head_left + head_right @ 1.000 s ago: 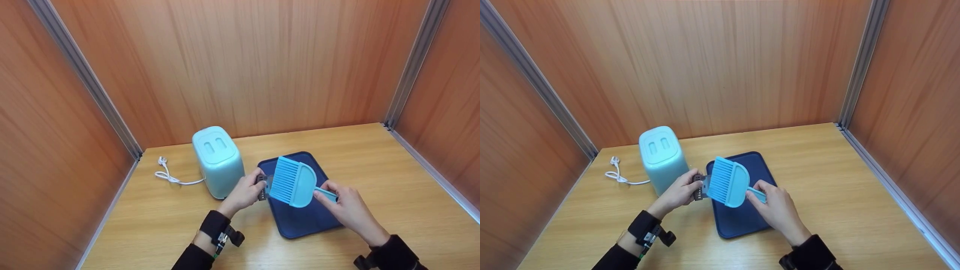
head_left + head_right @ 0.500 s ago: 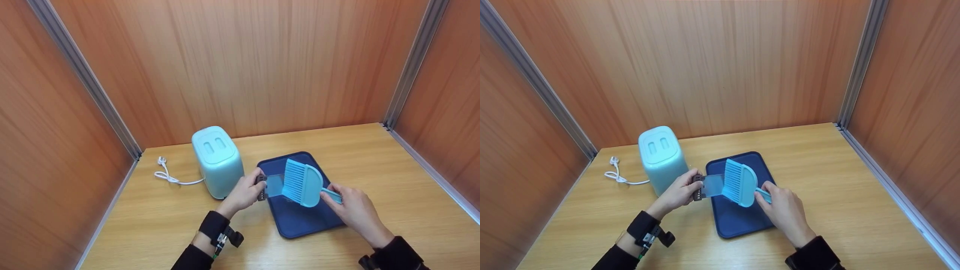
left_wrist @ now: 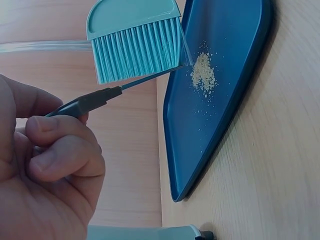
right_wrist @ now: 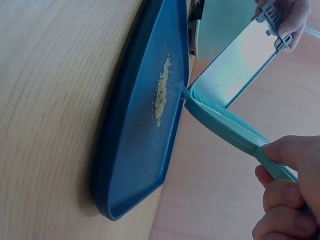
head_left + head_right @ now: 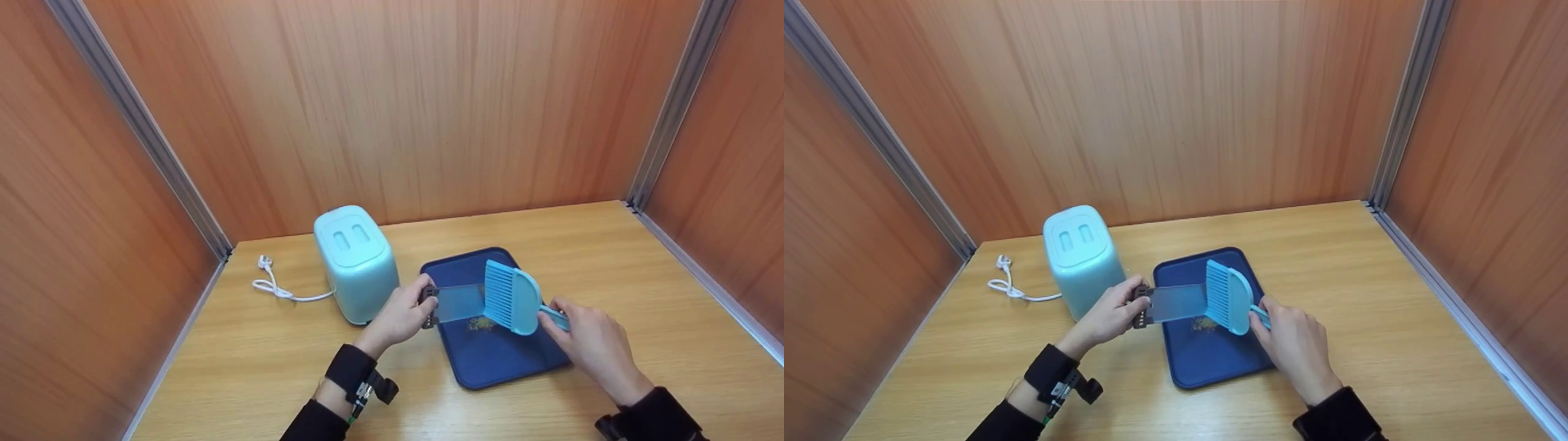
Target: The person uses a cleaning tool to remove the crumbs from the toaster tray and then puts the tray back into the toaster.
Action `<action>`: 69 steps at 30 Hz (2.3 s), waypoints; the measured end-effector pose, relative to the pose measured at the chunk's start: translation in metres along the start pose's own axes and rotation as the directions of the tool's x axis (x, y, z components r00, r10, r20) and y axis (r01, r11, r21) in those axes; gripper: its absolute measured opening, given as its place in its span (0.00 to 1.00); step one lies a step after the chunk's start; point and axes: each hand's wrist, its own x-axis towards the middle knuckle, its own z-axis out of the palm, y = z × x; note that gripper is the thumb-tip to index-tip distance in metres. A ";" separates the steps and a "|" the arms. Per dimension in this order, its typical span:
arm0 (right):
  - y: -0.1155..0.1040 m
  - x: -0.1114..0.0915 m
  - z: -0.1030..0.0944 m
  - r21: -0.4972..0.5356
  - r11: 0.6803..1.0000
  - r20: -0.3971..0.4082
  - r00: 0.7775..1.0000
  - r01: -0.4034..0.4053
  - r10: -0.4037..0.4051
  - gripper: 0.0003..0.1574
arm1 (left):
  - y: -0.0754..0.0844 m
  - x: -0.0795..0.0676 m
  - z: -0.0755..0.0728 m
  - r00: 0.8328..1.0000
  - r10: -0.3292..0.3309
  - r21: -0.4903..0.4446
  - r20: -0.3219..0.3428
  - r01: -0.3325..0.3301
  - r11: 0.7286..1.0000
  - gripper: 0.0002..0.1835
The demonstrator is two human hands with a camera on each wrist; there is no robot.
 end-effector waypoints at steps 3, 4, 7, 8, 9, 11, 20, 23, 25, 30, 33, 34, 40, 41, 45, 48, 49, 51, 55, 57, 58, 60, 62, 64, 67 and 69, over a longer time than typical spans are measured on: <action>0.004 0.000 -0.003 -0.023 1.000 -0.037 0.999 0.018 -0.019 0.17 | 0.001 0.000 -0.001 1.000 -0.004 0.014 -0.006 0.004 1.000 0.04; 0.005 0.000 -0.004 -0.029 0.999 -0.047 0.999 0.022 -0.023 0.17 | 0.001 0.000 -0.001 1.000 -0.005 0.015 -0.005 0.005 1.000 0.04; 0.008 0.001 -0.009 -0.022 1.000 -0.058 0.998 0.012 -0.013 0.18 | 0.000 0.000 -0.001 1.000 -0.012 0.010 -0.004 0.012 1.000 0.05; 0.009 0.001 -0.011 -0.009 1.000 -0.061 0.998 0.002 -0.002 0.18 | 0.000 0.000 -0.001 1.000 -0.013 0.008 -0.004 0.013 1.000 0.05; 0.009 0.002 -0.012 0.007 1.000 -0.063 0.998 -0.008 0.008 0.18 | -0.001 0.000 -0.001 1.000 -0.014 0.000 -0.004 0.014 1.000 0.05; 0.008 0.002 -0.013 0.055 0.998 -0.066 0.997 -0.025 0.029 0.19 | -0.001 0.000 -0.001 1.000 -0.015 -0.012 -0.005 0.015 1.000 0.05; -0.003 0.003 -0.006 0.257 0.966 -0.071 0.996 -0.037 0.056 0.20 | -0.001 0.000 0.001 1.000 -0.013 -0.036 -0.009 0.013 0.999 0.05; -0.007 0.003 -0.002 0.298 0.954 -0.064 0.996 -0.033 0.054 0.20 | -0.001 0.000 0.001 1.000 -0.011 -0.052 -0.003 0.010 0.999 0.05; -0.009 0.003 0.000 0.303 0.952 -0.060 0.997 -0.030 0.051 0.20 | -0.001 0.000 0.001 1.000 -0.008 -0.059 -0.001 0.008 0.998 0.04; -0.006 0.004 0.005 0.249 0.968 -0.060 0.997 -0.029 0.045 0.19 | -0.001 0.000 0.001 1.000 0.000 -0.061 -0.004 0.000 0.998 0.04; -0.002 0.004 0.007 0.204 0.979 -0.054 0.998 -0.033 0.044 0.17 | -0.001 -0.001 0.001 1.000 -0.006 -0.062 -0.002 0.006 0.998 0.05; -0.001 0.003 0.008 0.190 0.981 -0.050 0.998 -0.033 0.043 0.17 | -0.001 -0.001 0.001 1.000 -0.008 -0.061 -0.002 0.008 0.998 0.05; 0.004 0.003 0.009 0.121 0.992 -0.030 0.999 -0.041 0.045 0.15 | 0.000 -0.002 0.000 1.000 0.011 -0.036 -0.015 -0.011 0.999 0.05; 0.004 0.002 0.009 0.108 0.993 -0.028 0.999 -0.041 0.044 0.15 | 0.000 -0.002 0.000 1.000 0.014 -0.031 -0.017 -0.015 0.999 0.05; 0.006 0.002 0.009 0.044 0.999 -0.024 0.999 -0.029 0.030 0.16 | 0.000 -0.001 0.000 1.000 0.008 -0.020 -0.022 -0.009 1.000 0.05; 0.007 0.001 0.008 0.012 1.000 -0.024 1.000 -0.013 0.014 0.16 | -0.001 0.000 0.000 0.999 -0.004 -0.005 -0.036 0.004 1.000 0.05; 0.007 0.001 0.008 0.007 1.000 -0.022 1.000 -0.011 0.011 0.16 | -0.001 0.000 0.000 0.999 -0.007 0.001 -0.040 0.007 1.000 0.05; 0.008 0.001 0.006 0.000 1.000 -0.025 1.000 -0.010 0.010 0.16 | 0.000 0.000 0.000 0.999 -0.009 0.010 -0.046 0.010 1.000 0.05; 0.007 0.001 0.002 0.018 1.000 -0.051 0.998 -0.022 0.023 0.18 | 0.001 0.001 -0.001 0.999 -0.008 0.015 -0.053 0.009 1.000 0.05; 0.007 0.001 0.000 0.037 0.999 -0.083 0.996 -0.019 0.022 0.18 | 0.001 0.000 -0.002 0.999 -0.009 0.012 -0.051 0.009 1.000 0.04; 0.007 0.001 -0.001 0.046 0.999 -0.099 0.995 -0.015 0.019 0.18 | 0.001 0.000 -0.002 0.999 -0.009 0.011 -0.051 0.010 1.000 0.04; 0.007 0.000 -0.001 0.062 0.998 -0.134 0.991 0.000 0.008 0.17 | 0.001 0.000 -0.002 0.999 -0.004 0.014 -0.049 0.005 1.000 0.04; 0.007 0.000 0.000 0.073 0.997 -0.159 0.987 0.014 -0.002 0.17 | 0.001 -0.001 -0.001 0.999 0.001 0.010 -0.043 -0.001 1.000 0.05; 0.006 0.000 0.002 0.078 0.997 -0.169 0.986 0.023 -0.010 0.16 | 0.001 0.000 -0.001 0.999 0.007 0.009 -0.039 -0.007 1.000 0.05; 0.006 0.000 0.004 0.070 0.997 -0.163 0.987 0.029 -0.017 0.16 | 0.001 0.000 -0.001 0.999 0.008 -0.003 -0.035 -0.008 1.000 0.05; 0.007 0.001 0.006 0.062 0.998 -0.150 0.988 0.030 -0.020 0.16 | 0.001 0.000 0.000 1.000 0.007 -0.011 -0.030 -0.007 1.000 0.05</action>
